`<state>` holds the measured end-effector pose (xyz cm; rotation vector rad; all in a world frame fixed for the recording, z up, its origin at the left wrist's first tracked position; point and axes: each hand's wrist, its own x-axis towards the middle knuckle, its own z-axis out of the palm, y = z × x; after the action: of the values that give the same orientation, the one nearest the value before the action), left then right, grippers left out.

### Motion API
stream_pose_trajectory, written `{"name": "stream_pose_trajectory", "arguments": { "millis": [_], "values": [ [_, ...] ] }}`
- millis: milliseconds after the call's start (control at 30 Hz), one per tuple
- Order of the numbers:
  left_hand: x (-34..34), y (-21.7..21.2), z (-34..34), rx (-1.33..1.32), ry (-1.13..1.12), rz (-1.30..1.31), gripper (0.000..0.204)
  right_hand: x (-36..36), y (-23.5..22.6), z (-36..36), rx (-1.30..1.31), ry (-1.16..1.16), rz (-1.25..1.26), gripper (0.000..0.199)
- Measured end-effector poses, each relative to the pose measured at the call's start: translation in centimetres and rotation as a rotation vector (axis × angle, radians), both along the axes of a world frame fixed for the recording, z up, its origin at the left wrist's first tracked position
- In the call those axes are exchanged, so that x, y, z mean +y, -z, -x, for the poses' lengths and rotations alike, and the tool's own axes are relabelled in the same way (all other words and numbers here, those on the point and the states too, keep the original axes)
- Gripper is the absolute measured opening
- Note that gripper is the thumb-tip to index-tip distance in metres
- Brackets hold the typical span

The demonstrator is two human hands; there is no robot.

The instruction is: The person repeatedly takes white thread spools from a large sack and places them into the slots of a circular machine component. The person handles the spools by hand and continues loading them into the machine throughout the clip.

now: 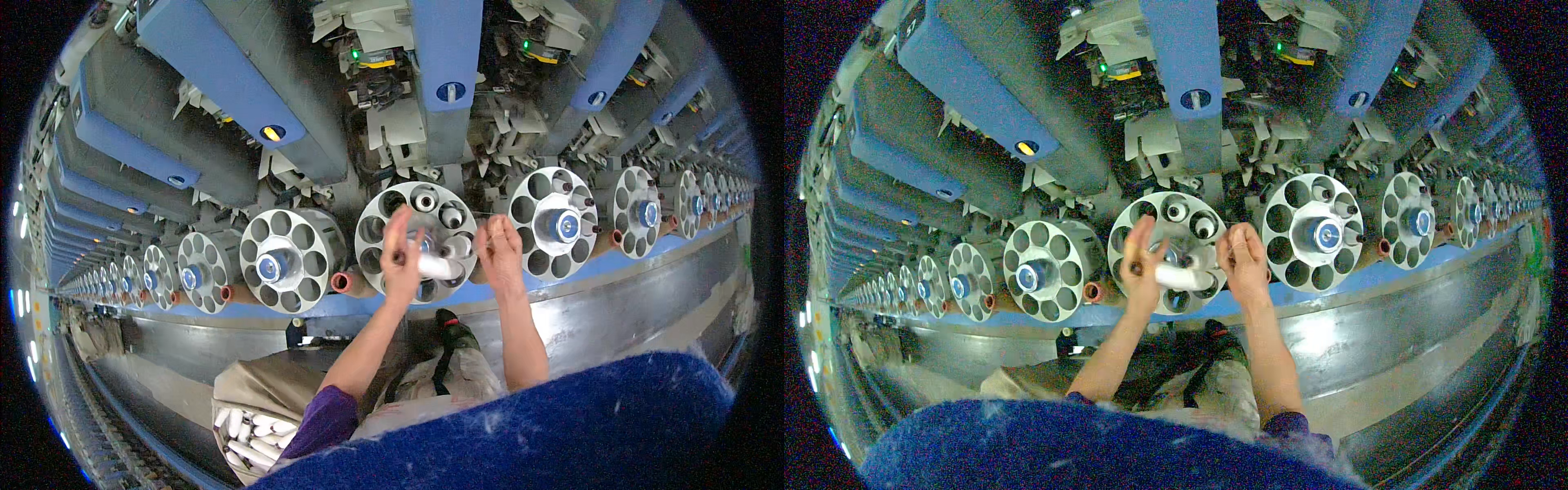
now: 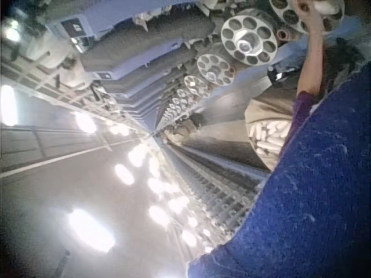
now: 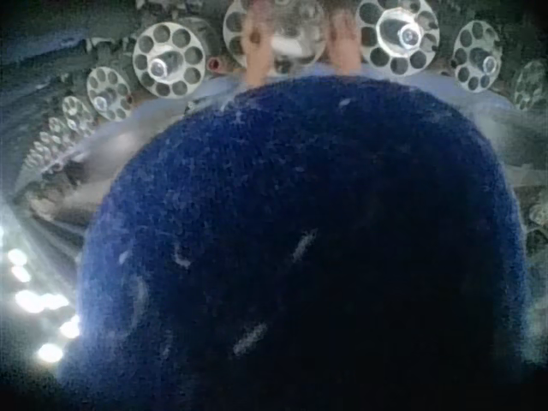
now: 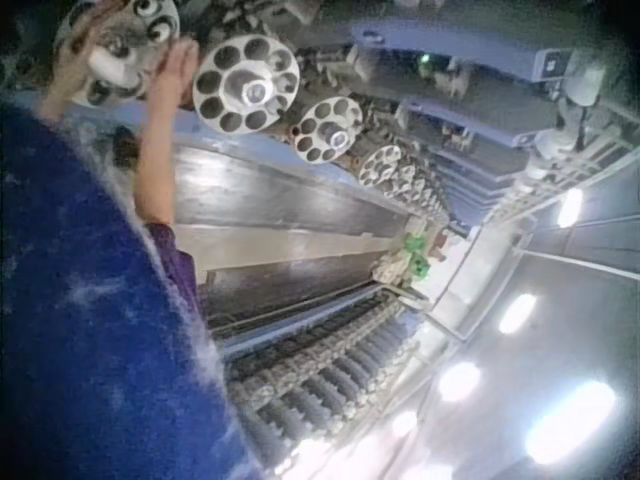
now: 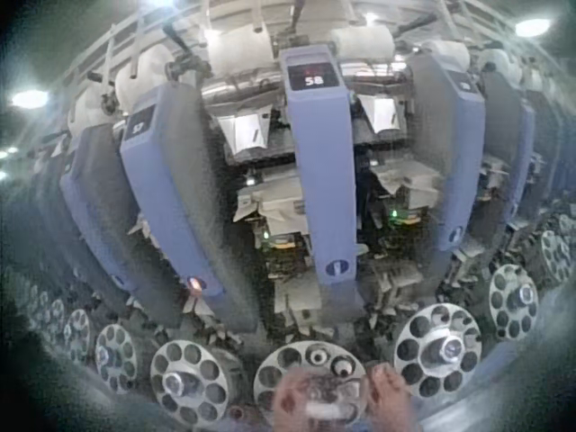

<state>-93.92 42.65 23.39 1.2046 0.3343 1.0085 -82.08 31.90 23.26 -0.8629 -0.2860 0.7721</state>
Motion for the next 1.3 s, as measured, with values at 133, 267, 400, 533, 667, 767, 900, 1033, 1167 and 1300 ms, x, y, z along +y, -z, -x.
{"name": "stream_pose_trajectory", "arguments": {
  "millis": [133, 267, 400, 533, 667, 767, 900, 1033, 1167, 1300],
  "values": [
    [1.5, -1.7, 1.8, -0.084, 0.063, 0.105, 0.042, -0.8, -0.4, 1.3, -0.782, -0.234, 0.407, 0.013],
    [1.0, -1.9, 2.8, -0.139, 0.013, 0.037, 0.034, 0.6, 1.5, 4.3, -0.631, -0.253, 0.420, 0.012],
    [-1.1, -0.2, 3.1, -0.102, -0.079, 0.026, 0.023, 0.7, 4.3, 7.3, -0.770, 0.172, 0.411, 0.011],
    [-3.1, 0.8, 2.1, 0.041, -0.212, -0.469, 0.025, -0.9, 3.6, 7.4, -0.493, 0.140, 0.458, 0.016],
    [-4.1, -0.3, 0.7, 0.245, -0.081, -0.438, 0.030, -2.3, -2.0, 5.3, -0.038, 0.183, 0.345, 0.020],
    [-3.3, -1.3, 1.3, 0.321, 0.201, -0.205, 0.027, -1.8, -6.9, 4.0, -0.541, -0.128, 0.238, 0.021],
    [-0.1, -0.4, 3.6, 0.223, -0.067, 0.148, 0.018, 1.6, -8.8, 1.6, -0.738, -0.207, -0.015, 0.011],
    [0.8, 1.9, 5.0, 0.816, -0.329, -0.761, 0.027, 5.1, -4.3, 1.6, -1.359, -0.482, 0.757, 0.009],
    [-1.5, 3.1, 7.6, 0.883, -0.351, -0.588, 0.035, 5.8, -2.2, -4.3, -1.218, -0.456, 0.626, 0.027],
    [-3.4, 3.3, 11.6, 0.895, -0.335, -0.357, 0.034, 10.5, -3.1, -12.0, -1.212, 0.335, 0.537, 0.018]
  ]
}}
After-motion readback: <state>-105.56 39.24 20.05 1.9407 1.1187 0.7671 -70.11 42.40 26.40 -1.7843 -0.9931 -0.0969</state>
